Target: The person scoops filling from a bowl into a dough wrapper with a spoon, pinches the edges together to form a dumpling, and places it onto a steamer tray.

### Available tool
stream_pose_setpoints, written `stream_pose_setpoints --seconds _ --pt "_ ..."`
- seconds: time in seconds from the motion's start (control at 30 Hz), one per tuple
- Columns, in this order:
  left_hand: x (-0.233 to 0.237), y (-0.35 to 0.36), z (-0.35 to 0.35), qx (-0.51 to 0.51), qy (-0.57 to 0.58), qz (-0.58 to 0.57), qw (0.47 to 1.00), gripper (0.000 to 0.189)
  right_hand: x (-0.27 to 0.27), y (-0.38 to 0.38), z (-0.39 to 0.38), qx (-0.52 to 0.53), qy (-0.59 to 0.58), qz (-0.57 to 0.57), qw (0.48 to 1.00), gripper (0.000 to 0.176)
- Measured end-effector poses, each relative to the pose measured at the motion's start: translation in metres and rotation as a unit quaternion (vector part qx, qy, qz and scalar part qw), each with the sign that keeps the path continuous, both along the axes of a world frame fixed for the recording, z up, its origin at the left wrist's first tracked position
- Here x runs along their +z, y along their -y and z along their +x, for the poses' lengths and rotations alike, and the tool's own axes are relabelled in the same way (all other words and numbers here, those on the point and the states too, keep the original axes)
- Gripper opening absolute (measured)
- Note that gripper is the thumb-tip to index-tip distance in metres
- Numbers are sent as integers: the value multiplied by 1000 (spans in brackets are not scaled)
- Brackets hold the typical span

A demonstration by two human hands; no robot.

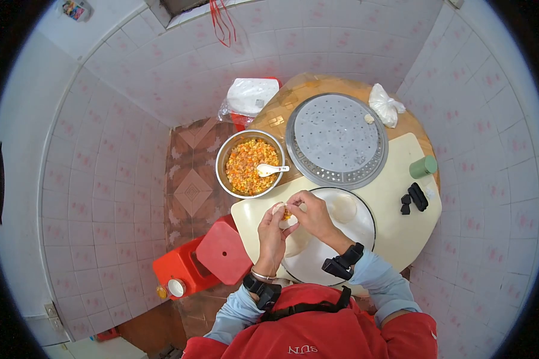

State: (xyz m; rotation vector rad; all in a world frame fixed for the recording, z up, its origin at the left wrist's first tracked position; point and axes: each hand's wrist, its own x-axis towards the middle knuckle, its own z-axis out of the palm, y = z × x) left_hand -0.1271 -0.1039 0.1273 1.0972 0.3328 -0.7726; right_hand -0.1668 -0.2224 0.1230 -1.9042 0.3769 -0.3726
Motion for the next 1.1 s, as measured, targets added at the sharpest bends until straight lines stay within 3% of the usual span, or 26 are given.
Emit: stream_pose_setpoints --seconds 0.6,0.7,0.8,1.1 --pt "1 1 -4 -23 13 6 1000 24 5 4 -4 28 -4 -10 1000 14" --pt "0 0 -4 -40 29 3 999 27 4 4 -5 12 -22 41 999 14" --pt "0 0 -4 -50 33 7 998 28 1 4 -6 11 -19 -3 1000 15" --pt "-5 -4 -5 -29 -5 -10 1000 28 -17 0 -5 -34 15 70 997 12"
